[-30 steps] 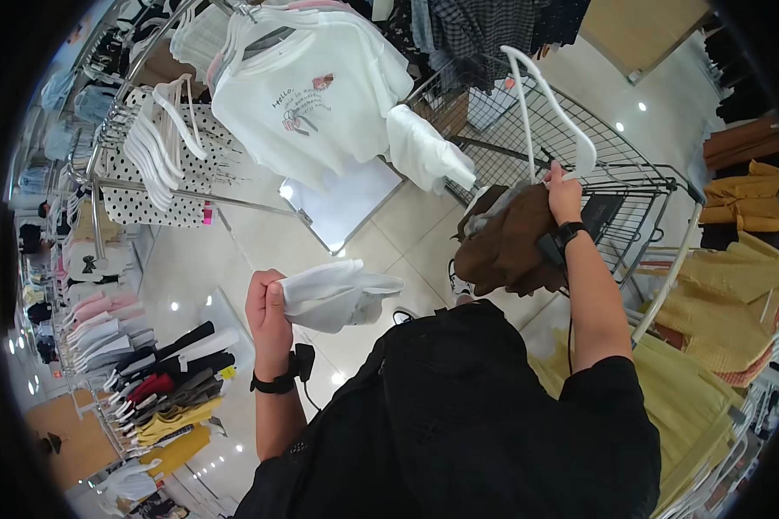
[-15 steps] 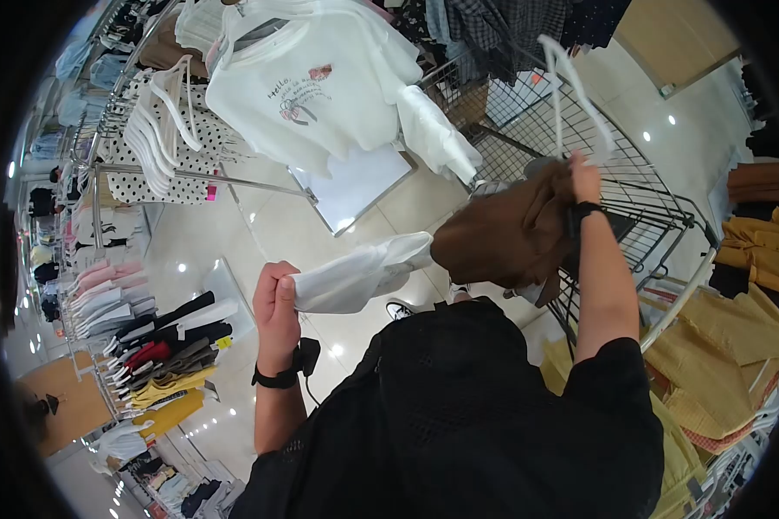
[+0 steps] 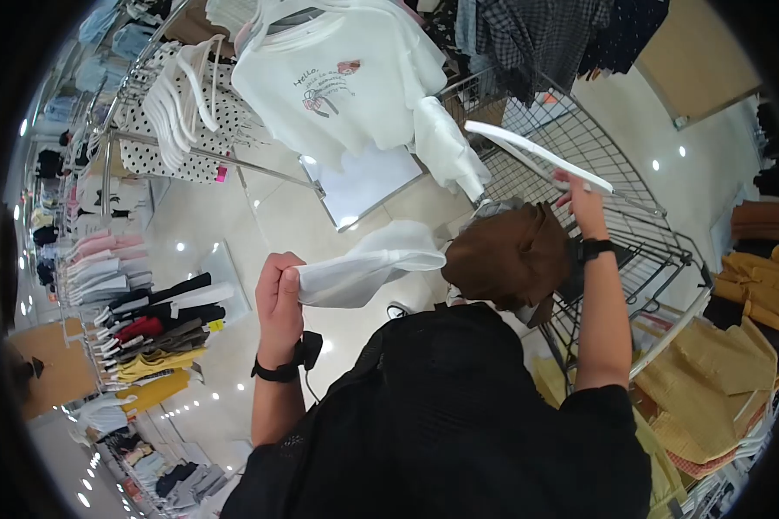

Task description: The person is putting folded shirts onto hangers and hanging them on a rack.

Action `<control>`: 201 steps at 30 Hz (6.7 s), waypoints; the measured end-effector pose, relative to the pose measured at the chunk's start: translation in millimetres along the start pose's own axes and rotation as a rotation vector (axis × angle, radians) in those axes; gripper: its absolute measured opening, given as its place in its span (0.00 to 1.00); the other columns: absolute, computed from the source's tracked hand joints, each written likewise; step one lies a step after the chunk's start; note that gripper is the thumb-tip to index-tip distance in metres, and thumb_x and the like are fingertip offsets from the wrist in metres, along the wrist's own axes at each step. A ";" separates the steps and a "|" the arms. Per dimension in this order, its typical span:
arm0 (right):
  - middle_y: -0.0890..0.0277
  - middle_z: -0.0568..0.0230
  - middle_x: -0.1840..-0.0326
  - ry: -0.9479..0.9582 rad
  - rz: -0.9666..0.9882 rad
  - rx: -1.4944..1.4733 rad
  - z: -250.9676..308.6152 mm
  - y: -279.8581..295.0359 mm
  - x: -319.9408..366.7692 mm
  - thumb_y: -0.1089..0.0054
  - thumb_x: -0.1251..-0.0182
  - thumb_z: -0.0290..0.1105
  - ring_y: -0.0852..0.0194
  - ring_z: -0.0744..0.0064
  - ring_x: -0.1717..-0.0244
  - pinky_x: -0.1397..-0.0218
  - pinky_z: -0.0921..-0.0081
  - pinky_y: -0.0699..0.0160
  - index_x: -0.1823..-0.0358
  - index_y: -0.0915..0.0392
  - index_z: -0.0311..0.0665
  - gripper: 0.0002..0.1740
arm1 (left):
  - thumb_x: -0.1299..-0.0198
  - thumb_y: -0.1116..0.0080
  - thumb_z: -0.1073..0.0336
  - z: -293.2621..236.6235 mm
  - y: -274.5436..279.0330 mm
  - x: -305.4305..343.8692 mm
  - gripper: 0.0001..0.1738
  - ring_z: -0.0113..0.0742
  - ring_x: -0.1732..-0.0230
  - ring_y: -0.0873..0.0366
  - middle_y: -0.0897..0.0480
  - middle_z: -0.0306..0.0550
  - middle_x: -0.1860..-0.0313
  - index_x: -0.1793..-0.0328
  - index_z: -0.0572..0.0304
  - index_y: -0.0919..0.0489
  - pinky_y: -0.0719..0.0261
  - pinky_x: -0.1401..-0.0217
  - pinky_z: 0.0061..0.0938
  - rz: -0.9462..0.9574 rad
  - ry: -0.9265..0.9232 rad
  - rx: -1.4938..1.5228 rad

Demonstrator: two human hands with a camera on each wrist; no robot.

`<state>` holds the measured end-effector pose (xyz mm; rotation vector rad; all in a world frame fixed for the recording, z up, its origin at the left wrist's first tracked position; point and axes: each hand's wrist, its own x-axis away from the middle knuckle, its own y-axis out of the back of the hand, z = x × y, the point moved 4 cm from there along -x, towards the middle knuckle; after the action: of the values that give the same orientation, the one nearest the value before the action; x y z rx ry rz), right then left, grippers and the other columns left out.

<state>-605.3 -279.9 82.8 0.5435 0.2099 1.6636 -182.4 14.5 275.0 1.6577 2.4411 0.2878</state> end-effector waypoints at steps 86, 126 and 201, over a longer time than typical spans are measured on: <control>0.42 0.68 0.88 0.381 0.776 -1.343 241.0 -154.0 205.5 0.63 0.24 0.61 0.46 0.72 0.86 0.77 0.72 0.47 0.71 0.32 0.38 0.32 | 0.39 0.44 0.72 -103.2 3.8 63.5 0.11 0.32 0.80 0.28 0.24 0.48 0.81 0.50 0.62 0.21 0.29 0.73 0.28 -0.463 0.018 -0.551; 0.19 0.58 0.58 0.706 0.741 -0.056 262.4 -299.7 291.0 0.45 0.24 0.34 0.21 0.68 0.58 0.51 0.69 0.23 0.46 0.21 0.30 0.15 | 0.31 0.38 0.56 60.4 197.5 137.6 0.11 0.51 0.71 0.19 0.19 0.47 0.73 0.60 0.55 0.19 0.24 0.70 0.40 -0.075 -0.319 -0.712; 0.29 0.41 0.33 1.000 -0.215 0.139 337.4 -345.9 -191.4 0.51 0.23 0.27 0.38 0.36 0.29 0.20 0.52 0.46 0.32 0.30 0.29 0.21 | 0.31 0.45 0.60 381.0 98.2 32.9 0.15 0.39 0.51 0.14 0.11 0.47 0.55 0.48 0.59 0.14 0.19 0.44 0.32 -0.028 0.836 -0.254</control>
<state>-128.8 -462.5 181.4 -0.2546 1.0728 1.5872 -10.2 103.6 -68.9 1.5821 2.7628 1.4734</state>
